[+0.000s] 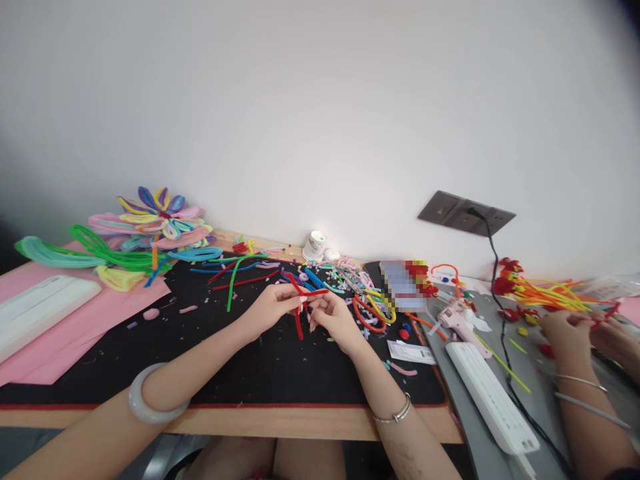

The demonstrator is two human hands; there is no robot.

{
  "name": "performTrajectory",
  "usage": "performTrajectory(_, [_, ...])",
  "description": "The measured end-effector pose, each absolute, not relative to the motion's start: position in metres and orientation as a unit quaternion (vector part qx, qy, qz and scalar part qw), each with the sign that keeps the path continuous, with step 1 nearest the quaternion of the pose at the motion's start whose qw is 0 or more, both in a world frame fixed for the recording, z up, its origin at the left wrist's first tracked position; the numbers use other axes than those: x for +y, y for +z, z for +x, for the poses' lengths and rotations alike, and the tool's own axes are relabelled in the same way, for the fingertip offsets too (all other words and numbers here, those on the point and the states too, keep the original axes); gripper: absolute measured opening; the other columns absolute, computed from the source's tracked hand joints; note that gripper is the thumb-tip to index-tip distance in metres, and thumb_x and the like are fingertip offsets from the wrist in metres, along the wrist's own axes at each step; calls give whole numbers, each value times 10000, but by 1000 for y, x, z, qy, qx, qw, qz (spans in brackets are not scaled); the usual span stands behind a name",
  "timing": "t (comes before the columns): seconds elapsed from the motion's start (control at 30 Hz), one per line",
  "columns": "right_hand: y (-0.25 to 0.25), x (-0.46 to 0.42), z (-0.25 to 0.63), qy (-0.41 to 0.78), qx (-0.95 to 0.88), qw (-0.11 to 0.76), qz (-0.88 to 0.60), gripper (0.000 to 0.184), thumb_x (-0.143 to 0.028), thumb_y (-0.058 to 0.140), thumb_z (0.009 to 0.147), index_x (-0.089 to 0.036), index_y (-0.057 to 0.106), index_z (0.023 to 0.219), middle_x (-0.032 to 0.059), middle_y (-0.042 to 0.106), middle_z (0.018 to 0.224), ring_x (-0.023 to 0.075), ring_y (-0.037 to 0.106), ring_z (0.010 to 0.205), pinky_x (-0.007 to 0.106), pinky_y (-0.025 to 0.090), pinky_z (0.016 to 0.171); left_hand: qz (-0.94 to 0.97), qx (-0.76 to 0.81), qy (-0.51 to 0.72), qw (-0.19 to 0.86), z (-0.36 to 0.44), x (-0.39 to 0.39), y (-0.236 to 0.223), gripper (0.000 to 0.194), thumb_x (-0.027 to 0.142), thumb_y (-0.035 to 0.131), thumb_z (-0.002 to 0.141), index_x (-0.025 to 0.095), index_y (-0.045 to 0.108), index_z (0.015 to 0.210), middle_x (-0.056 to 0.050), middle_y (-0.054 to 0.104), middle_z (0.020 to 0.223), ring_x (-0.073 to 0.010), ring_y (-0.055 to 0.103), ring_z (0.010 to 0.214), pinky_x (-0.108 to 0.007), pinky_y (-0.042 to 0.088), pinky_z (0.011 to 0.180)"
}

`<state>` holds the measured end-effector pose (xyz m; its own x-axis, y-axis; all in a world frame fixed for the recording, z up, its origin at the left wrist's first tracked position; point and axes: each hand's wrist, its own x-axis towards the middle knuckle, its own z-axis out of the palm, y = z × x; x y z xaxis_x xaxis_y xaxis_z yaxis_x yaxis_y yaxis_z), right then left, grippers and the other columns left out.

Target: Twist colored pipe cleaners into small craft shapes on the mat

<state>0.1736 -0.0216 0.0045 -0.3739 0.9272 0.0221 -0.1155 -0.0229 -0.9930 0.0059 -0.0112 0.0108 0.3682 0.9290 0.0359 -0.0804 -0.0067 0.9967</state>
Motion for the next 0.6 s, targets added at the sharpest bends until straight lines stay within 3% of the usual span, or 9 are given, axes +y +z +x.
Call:
performTrajectory(0.23, [8, -21, 176, 611, -512, 464, -385, 155, -202, 634, 681, -170, 567, 817, -49, 525, 556, 72, 467, 455, 187, 406, 448, 517, 318, 416, 677, 4, -11, 12, 281, 245, 592, 740, 122, 660, 983, -69, 655, 815, -172, 597, 777, -334, 477, 769])
performTrajectory(0.33, [7, -21, 177, 609, -498, 474, -396, 149, -231, 644, 680, -177, 590, 807, -38, 533, 597, 73, 471, 469, 190, 408, 450, 503, 310, 415, 692, 3, -11, 13, 291, 297, 556, 773, 107, 670, 962, -91, 656, 830, -187, 598, 787, -351, 472, 772])
performTrajectory(0.47, [7, -21, 178, 595, -513, 473, -398, 125, -248, 623, 711, -183, 610, 817, -19, 550, 649, 81, 477, 496, 195, 414, 456, 560, 372, 391, 628, 3, -12, 15, 352, 396, 570, 771, 106, 679, 938, -72, 654, 769, -178, 591, 734, -343, 466, 748])
performTrajectory(0.6, [9, -22, 178, 571, -535, 483, -393, 108, -235, 612, 720, -188, 626, 817, 2, 589, 734, 92, 496, 538, 200, 418, 469, 599, 376, 379, 597, 4, -14, 19, 288, 387, 609, 736, 127, 672, 842, -37, 634, 735, -152, 570, 706, -303, 468, 718])
